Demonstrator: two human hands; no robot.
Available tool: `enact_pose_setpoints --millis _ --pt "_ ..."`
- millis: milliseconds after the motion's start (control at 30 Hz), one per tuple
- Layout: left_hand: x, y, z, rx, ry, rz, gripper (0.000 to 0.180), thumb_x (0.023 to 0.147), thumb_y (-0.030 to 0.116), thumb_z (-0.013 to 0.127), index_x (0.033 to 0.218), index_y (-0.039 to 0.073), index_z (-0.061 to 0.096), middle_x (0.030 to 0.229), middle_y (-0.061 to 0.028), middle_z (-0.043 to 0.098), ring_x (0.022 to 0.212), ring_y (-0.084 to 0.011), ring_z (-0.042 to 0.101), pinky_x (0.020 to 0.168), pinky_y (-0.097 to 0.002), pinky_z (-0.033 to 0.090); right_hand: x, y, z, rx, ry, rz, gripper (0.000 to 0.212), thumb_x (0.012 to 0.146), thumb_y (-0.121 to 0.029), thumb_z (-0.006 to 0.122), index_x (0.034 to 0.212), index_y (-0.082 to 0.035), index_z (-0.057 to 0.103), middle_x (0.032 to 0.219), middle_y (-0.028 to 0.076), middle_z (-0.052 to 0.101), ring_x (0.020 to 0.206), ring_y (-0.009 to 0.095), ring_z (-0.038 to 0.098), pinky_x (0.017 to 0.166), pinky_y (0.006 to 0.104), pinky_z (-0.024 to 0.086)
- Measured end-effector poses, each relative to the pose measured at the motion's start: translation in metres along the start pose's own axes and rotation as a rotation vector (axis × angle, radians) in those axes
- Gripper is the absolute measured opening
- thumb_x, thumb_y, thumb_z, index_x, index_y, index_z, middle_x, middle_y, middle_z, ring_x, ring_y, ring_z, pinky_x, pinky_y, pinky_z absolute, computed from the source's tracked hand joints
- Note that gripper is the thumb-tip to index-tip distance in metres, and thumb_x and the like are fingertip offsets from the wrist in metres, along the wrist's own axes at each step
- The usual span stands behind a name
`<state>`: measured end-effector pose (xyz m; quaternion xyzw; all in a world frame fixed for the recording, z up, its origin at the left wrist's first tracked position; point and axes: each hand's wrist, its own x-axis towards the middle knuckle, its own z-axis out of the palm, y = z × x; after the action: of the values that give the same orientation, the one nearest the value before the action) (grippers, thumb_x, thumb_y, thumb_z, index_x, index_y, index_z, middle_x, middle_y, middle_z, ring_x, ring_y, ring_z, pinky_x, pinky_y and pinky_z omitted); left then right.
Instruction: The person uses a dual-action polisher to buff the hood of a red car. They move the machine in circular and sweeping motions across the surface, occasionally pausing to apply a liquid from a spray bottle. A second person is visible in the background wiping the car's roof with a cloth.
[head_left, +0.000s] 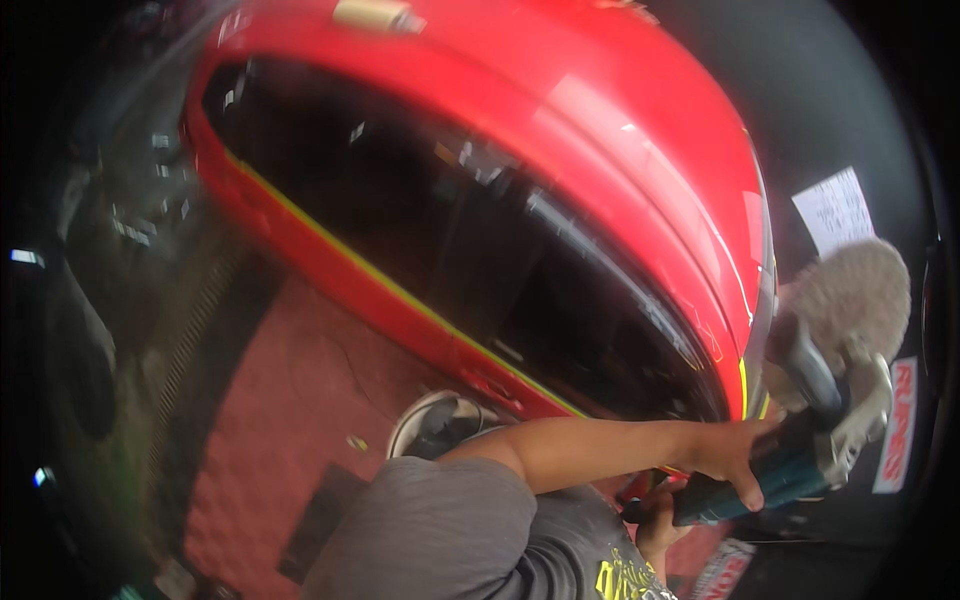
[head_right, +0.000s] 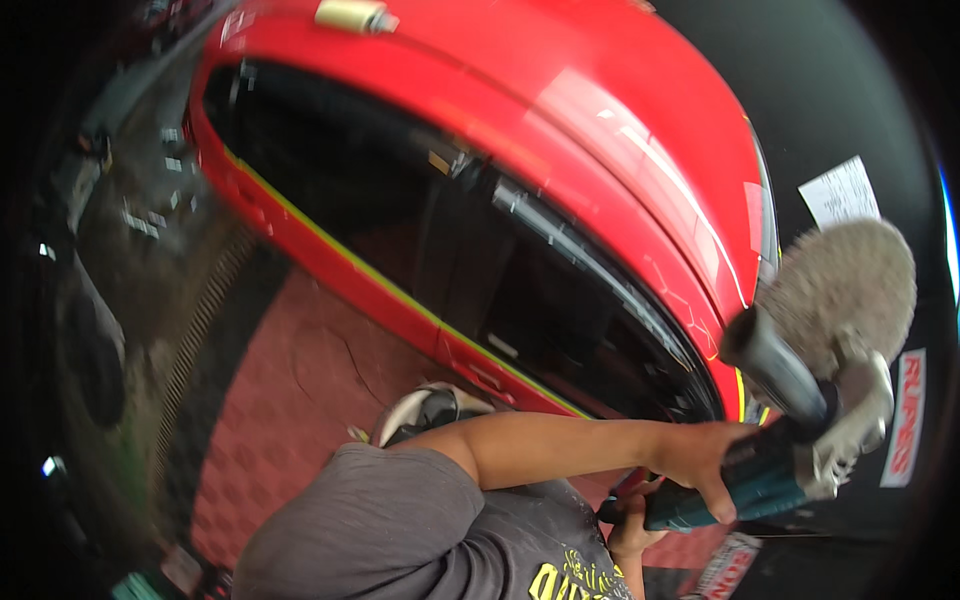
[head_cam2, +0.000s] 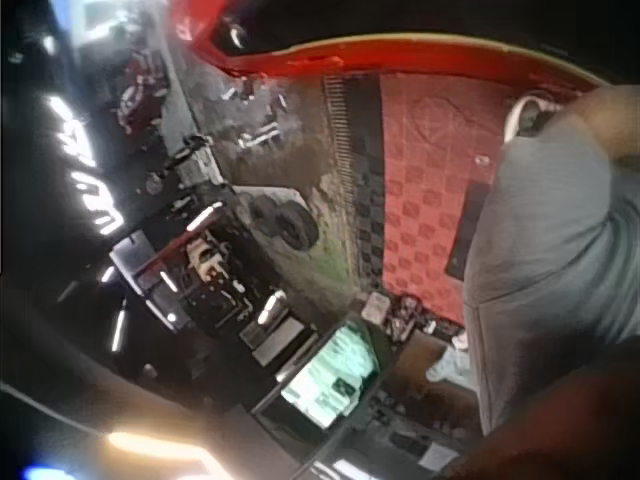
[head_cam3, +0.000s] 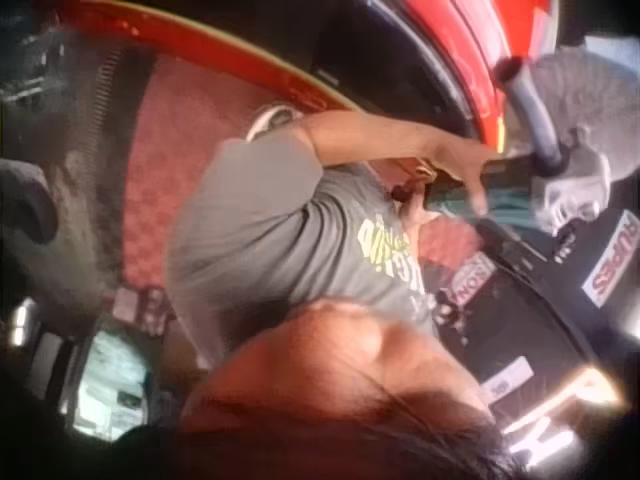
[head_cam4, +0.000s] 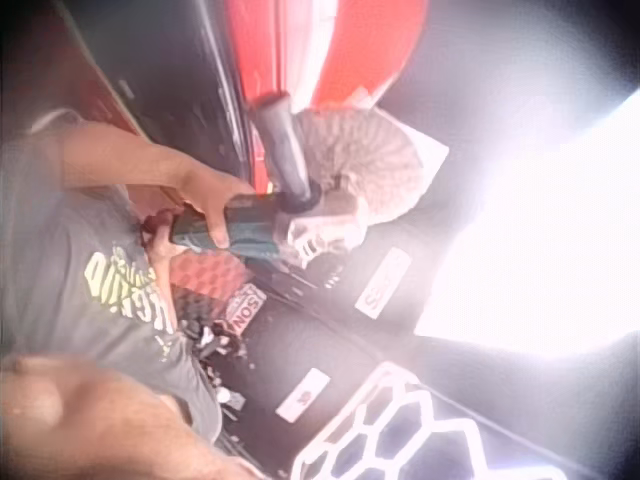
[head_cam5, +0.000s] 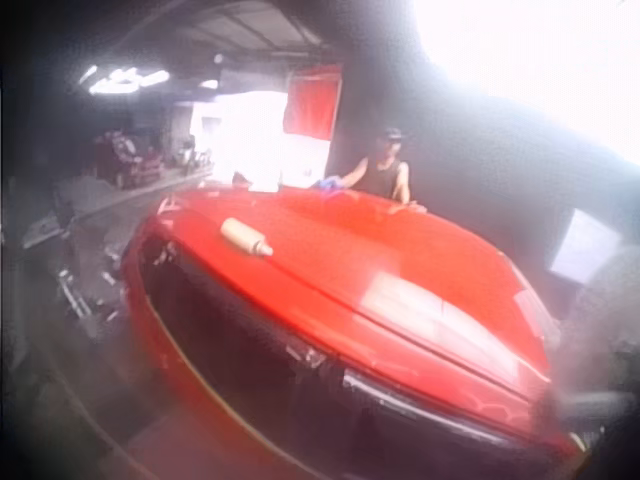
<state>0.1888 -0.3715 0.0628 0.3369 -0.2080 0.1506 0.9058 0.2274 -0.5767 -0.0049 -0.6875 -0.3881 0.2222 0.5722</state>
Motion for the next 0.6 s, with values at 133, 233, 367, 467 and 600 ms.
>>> enact_pose_setpoints --millis 133,233,367,467,600 --pt "0.007 0.001 -0.004 0.025 -0.064 0.165 0.107 0.059 0.018 0.1 0.152 0.001 0.051 0.122 -0.0115 0.072 0.114 -0.0241 0.068 0.103 -0.0394 0.055 0.023 -0.003 -0.037 -0.078 -0.171 -0.099 0.024 0.099 -0.021 0.07 0.089 -0.001 0.058 0.074 0.006 0.055 0.065 0.016 0.057 0.064 0.0317 0.049" --pt "-0.035 0.014 -0.003 0.065 -0.065 0.264 0.104 0.059 0.019 0.1 0.15 0.001 0.053 0.118 -0.0113 0.072 0.111 -0.0241 0.069 0.099 -0.0398 0.055 0.009 -0.005 -0.024 -0.166 -0.196 -0.13 0.027 0.1 -0.024 0.069 0.092 -0.002 0.057 0.072 0.007 0.055 0.065 0.017 0.055 0.064 0.0326 0.047" --pt "-0.068 0.04 0.011 0.058 -0.069 0.363 0.101 0.059 0.02 0.099 0.147 0.001 0.055 0.119 -0.0124 0.073 0.111 -0.0243 0.07 0.1 -0.0398 0.055 0.01 -0.026 0.0 -0.169 -0.267 -0.207 0.029 0.099 -0.027 0.07 0.094 -0.003 0.057 0.072 0.007 0.056 0.066 0.017 0.055 0.066 0.0326 0.046" --pt "-0.081 0.037 0.038 0.055 -0.032 0.431 0.099 0.058 0.021 0.099 0.145 0.0 0.056 0.119 -0.0132 0.074 0.11 -0.0244 0.07 0.099 -0.0393 0.055 -0.01 -0.04 -0.01 -0.141 -0.309 -0.212 0.029 0.099 -0.026 0.071 0.095 -0.002 0.057 0.073 0.007 0.056 0.065 0.017 0.055 0.065 0.0316 0.046" --pt "-0.077 0.039 0.055 0.09 0.058 0.463 0.096 0.057 0.022 0.099 0.141 -0.001 0.058 0.115 -0.0131 0.076 0.105 -0.0245 0.072 0.096 -0.0385 0.056 -0.006 -0.051 -0.019 -0.103 -0.394 -0.219 0.027 0.1 -0.022 0.071 0.101 0.003 0.059 0.073 0.009 0.057 0.064 0.017 0.054 0.062 0.0312 0.046"
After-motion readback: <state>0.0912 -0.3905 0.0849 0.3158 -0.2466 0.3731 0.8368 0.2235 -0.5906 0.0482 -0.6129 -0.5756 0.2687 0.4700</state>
